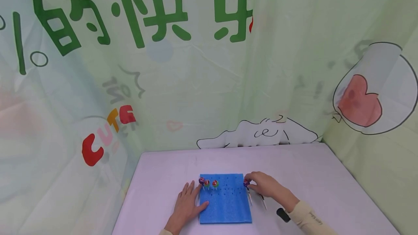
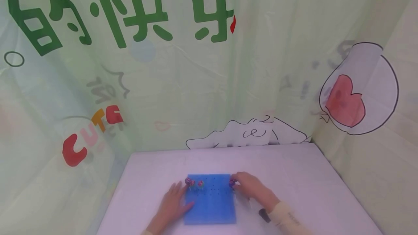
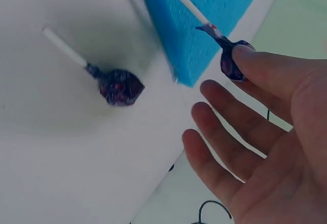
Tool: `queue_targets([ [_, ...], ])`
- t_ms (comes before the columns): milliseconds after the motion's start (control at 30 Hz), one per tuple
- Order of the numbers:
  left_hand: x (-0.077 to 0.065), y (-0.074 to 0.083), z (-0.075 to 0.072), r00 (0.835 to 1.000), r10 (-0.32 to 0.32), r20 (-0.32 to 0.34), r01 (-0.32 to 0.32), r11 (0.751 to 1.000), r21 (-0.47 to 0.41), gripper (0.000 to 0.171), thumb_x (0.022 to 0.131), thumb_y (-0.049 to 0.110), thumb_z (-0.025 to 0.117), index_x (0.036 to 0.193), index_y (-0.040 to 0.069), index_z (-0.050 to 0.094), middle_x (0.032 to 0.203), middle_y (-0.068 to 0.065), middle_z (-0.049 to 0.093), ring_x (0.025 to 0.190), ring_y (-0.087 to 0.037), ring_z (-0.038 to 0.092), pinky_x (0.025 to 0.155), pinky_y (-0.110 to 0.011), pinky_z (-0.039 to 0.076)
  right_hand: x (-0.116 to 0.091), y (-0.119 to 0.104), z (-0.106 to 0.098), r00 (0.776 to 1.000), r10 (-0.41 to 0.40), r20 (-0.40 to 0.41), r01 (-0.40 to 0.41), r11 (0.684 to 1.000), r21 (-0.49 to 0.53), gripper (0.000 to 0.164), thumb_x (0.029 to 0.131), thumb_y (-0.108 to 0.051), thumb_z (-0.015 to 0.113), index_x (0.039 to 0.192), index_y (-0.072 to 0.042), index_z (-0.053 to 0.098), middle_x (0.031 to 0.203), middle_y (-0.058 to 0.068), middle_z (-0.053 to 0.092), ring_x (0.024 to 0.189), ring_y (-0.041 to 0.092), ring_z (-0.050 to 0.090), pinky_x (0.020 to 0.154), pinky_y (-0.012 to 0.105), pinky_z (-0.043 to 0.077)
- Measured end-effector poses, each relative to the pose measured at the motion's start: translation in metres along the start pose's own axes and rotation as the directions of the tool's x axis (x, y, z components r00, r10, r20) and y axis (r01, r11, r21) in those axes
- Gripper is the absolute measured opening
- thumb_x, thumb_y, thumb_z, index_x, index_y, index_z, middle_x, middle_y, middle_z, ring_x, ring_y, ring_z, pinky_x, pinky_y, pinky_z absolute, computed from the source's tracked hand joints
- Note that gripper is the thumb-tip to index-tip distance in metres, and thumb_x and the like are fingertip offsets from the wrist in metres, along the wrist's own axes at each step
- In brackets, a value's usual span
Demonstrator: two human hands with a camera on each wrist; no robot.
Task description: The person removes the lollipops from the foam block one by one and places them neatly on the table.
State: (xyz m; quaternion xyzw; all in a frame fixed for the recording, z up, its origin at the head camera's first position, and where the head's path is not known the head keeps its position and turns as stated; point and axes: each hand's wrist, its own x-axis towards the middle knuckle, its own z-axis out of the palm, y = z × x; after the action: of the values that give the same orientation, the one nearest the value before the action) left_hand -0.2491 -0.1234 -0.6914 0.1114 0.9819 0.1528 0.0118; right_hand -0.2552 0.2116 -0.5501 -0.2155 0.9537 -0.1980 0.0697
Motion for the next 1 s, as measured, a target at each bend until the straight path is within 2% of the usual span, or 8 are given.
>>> queue_targets([
  [200,-0.002,0.000,0.000,1.000,0.006,-0.006,-0.006,1.000,0.003,0.099,0.081,0.092,0.035,0.153,0.024,0.044,0.162,-0.013,0.036,0.151,-0.039,0.028,0.114,-0.063,0.034,-0.002,0.017,-0.008,0.997,0.072,0.029,-0.073,0.997,0.010,0.017,0.088,-0.006,0.075,0.105,-0.005,0.071,0.096,0.003,0.071,0.091,0.022,0.067,0.084,0.045,0.057],
  [433,-0.002,-0.002,0.000,1.000,0.011,-0.007,-0.011,1.000,0.007,0.097,0.082,0.090,0.036,0.153,0.024,0.044,0.162,-0.013,0.036,0.151,-0.040,0.029,0.113,-0.063,0.035,-0.006,0.032,-0.017,0.983,0.176,0.045,-0.176,0.984,-0.002,0.014,0.087,-0.003,0.073,0.101,-0.004,0.070,0.092,0.004,0.070,0.084,0.018,0.064,0.077,0.042,0.057],
  [667,-0.002,-0.001,-0.001,1.000,0.004,-0.002,-0.004,1.000,0.005,0.097,0.082,0.090,0.037,0.153,0.024,0.044,0.162,-0.013,0.036,0.151,-0.040,0.028,0.114,-0.063,0.034,-0.007,0.055,-0.010,0.979,0.199,0.055,-0.194,0.977,-0.086,0.008,0.087,-0.002,0.072,0.096,-0.003,0.071,0.084,0.003,0.067,0.075,0.017,0.058,0.070,0.040,0.055],
  [867,-0.002,0.003,-0.005,1.000,-0.008,0.017,0.009,1.000,-0.021,0.095,0.083,0.087,0.043,0.152,0.023,0.045,0.162,-0.014,0.036,0.151,-0.041,0.027,0.115,-0.064,0.032,-0.008,0.059,-0.005,0.964,0.251,0.088,-0.235,0.959,-0.159,0.008,0.086,-0.005,0.075,0.093,-0.005,0.071,0.084,0.004,0.067,0.074,0.017,0.059,0.070,0.040,0.055],
  [1000,-0.003,0.004,-0.005,1.000,-0.015,0.026,0.015,1.000,-0.011,0.095,0.082,0.088,0.041,0.153,0.024,0.044,0.162,-0.013,0.035,0.151,-0.040,0.027,0.115,-0.064,0.032,-0.008,0.059,-0.002,0.954,0.283,0.096,-0.264,0.949,-0.173,0.009,0.086,-0.005,0.075,0.094,-0.005,0.071,0.086,0.005,0.067,0.075,0.019,0.058,0.071,0.041,0.055],
])
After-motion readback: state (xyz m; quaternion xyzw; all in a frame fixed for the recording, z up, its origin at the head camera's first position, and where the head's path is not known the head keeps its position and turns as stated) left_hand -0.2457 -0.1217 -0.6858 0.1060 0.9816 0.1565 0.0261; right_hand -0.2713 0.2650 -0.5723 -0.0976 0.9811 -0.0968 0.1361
